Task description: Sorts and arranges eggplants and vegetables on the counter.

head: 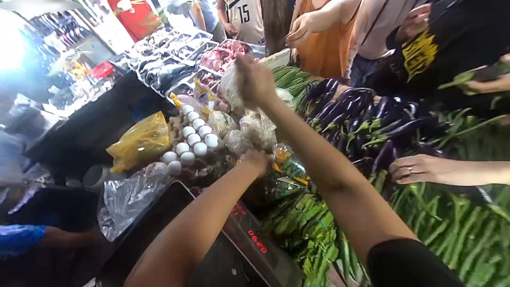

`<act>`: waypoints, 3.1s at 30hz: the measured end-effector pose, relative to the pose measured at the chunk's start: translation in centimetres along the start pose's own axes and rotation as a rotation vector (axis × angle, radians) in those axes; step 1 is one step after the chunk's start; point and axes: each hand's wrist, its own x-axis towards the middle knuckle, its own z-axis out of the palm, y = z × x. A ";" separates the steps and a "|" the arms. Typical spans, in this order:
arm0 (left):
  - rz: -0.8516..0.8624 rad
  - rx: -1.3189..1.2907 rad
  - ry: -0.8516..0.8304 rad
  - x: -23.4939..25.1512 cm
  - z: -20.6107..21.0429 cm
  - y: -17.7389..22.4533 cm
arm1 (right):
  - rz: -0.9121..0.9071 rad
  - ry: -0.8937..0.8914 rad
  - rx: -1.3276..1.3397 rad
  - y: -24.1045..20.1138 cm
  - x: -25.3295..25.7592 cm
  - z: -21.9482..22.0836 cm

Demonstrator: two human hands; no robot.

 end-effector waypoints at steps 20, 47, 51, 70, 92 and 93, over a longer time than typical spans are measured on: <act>-0.103 -0.050 -0.040 1.5 -6.2 3.3 | 0.668 -0.630 -0.080 10.4 -22.3 -2.8; -0.301 -1.232 0.596 11.3 -5.3 12.3 | 1.257 -0.333 -0.146 16.6 -21.5 -0.4; -0.101 -1.117 1.027 12.0 -6.4 12.2 | 1.213 -0.373 -0.126 16.9 -21.7 -0.5; -0.116 -0.732 0.318 21.5 -5.8 6.8 | 1.136 -0.328 0.197 13.3 -24.5 -6.0; -0.129 -1.763 0.546 16.5 -5.8 8.9 | 0.860 -0.008 0.945 12.1 -32.8 -18.1; -0.054 -1.794 0.560 15.3 -6.3 8.6 | 0.799 0.041 0.885 12.5 -32.9 -17.3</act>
